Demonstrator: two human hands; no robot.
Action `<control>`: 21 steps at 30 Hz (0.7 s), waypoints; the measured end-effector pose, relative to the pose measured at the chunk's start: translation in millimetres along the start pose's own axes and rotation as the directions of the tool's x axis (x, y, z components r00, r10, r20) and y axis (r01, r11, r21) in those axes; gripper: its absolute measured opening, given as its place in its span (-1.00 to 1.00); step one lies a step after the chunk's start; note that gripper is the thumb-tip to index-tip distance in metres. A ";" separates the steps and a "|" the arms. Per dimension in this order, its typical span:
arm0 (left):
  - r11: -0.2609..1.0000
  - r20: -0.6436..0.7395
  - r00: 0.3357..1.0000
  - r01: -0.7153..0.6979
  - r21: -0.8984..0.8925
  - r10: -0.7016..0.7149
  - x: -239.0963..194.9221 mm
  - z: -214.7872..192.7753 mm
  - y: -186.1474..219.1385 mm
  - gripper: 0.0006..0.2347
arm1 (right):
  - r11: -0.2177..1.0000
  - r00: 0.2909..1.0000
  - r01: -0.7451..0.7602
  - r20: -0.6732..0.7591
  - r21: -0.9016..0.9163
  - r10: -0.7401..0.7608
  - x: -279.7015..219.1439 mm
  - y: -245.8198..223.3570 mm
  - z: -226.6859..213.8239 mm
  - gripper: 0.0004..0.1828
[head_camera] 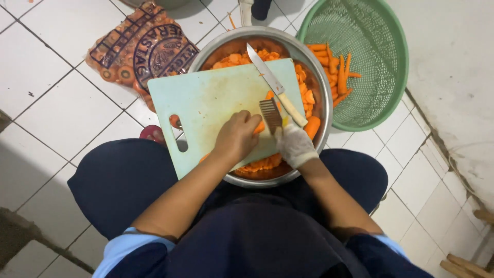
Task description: The person slices carrots into thin rounds using a crinkle-cut knife on a cutting board. The sliced carrots are collected in a metal bowl placed below the board.
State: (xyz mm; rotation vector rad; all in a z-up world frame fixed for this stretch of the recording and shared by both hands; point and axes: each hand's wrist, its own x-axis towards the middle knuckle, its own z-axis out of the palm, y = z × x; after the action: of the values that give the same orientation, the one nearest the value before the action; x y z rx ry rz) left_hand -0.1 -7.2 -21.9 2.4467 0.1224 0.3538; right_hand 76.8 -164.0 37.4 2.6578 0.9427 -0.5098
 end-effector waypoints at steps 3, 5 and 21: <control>0.996 -0.157 0.985 -0.053 0.076 0.064 3.6 18.4 5.1 -0.85 | 0.979 0.978 -0.119 0.188 0.166 0.088 3.9 9.7 -4.1 -0.34; 0.996 -0.147 0.987 -0.053 0.069 0.063 4.1 19.4 5.8 -0.83 | 0.845 0.898 -0.380 0.368 0.376 0.241 -1.7 -12.6 -63.9 -0.37; 0.993 0.221 0.970 0.115 -0.032 -0.106 6.6 3.4 13.6 -0.83 | 0.867 0.832 -0.456 0.443 0.200 0.335 48.7 15.8 99.7 -0.44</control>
State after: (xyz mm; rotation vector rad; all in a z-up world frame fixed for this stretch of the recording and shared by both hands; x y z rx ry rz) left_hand 7.2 -18.8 -14.6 2.4042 0.1533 0.0364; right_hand 99.0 -185.6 -70.2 2.7332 0.1830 -1.1015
